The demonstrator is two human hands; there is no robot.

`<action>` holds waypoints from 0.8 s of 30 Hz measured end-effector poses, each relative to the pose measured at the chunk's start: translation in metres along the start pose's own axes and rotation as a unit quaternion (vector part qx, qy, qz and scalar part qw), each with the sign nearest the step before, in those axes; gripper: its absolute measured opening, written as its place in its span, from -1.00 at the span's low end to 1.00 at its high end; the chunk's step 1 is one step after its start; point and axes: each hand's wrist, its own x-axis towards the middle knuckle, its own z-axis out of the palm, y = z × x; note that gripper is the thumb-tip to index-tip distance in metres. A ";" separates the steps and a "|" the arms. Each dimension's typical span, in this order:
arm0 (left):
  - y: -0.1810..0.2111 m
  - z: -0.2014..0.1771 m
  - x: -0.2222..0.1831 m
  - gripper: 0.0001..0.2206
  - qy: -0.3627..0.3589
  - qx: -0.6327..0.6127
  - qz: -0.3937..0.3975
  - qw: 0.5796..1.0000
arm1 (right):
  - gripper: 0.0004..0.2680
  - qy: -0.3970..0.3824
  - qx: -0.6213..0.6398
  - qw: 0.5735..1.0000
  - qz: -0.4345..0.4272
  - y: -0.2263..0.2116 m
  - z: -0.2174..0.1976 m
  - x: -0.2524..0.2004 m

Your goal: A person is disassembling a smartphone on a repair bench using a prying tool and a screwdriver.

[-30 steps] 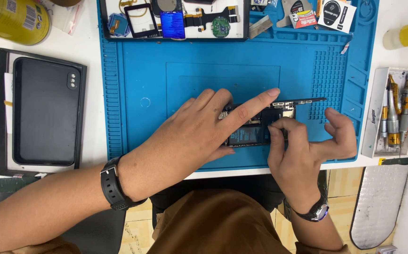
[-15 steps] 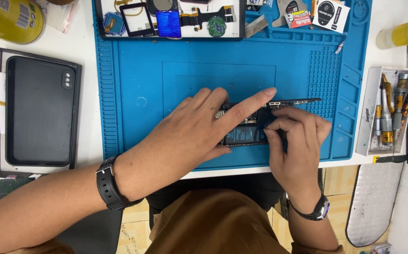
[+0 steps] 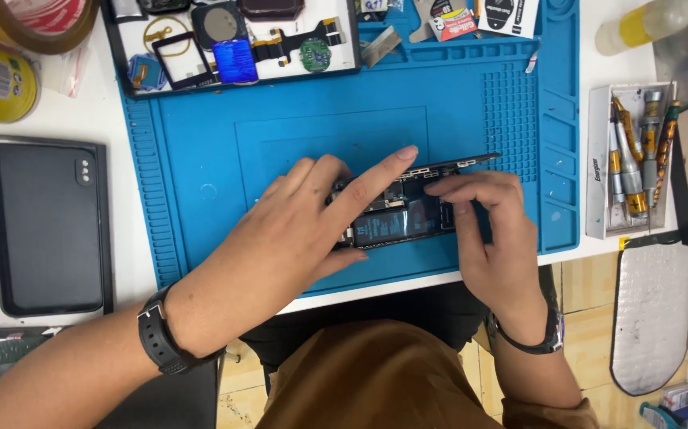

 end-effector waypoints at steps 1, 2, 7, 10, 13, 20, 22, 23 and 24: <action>0.001 -0.002 0.001 -0.14 -0.005 0.002 0.006 1.000 | -0.90 0.007 0.001 1.000 0.004 0.000 0.000 0.001; 0.001 -0.003 0.001 -0.15 -0.009 -0.012 0.000 1.000 | -0.89 0.004 0.006 1.000 0.007 0.000 0.000 0.000; 0.004 -0.007 0.004 -0.17 -0.029 -0.019 -0.010 0.999 | -0.88 -0.002 0.023 1.000 0.010 0.005 0.000 -0.002; 0.004 -0.006 0.005 -0.19 -0.049 -0.038 -0.026 0.998 | -0.89 0.005 0.028 1.000 -0.009 0.007 0.000 -0.001; 0.003 -0.005 0.005 -0.19 -0.048 -0.020 -0.016 0.999 | -0.90 0.004 0.025 1.000 0.002 0.008 0.000 0.000; 0.004 -0.004 0.006 -0.20 -0.055 -0.044 -0.027 0.997 | -0.89 0.005 0.050 0.999 -0.004 0.011 -0.002 -0.003; 0.003 -0.003 0.005 -0.19 -0.056 -0.046 -0.028 0.997 | -0.88 0.006 0.058 0.998 -0.008 0.011 -0.002 -0.004; 0.002 -0.003 0.005 -0.18 -0.053 -0.050 -0.025 0.997 | -0.88 0.006 0.061 0.998 -0.005 0.011 -0.003 -0.004; 0.002 -0.002 0.004 -0.17 -0.049 -0.054 -0.022 0.997 | -0.87 0.004 0.063 0.998 -0.002 0.011 -0.003 -0.004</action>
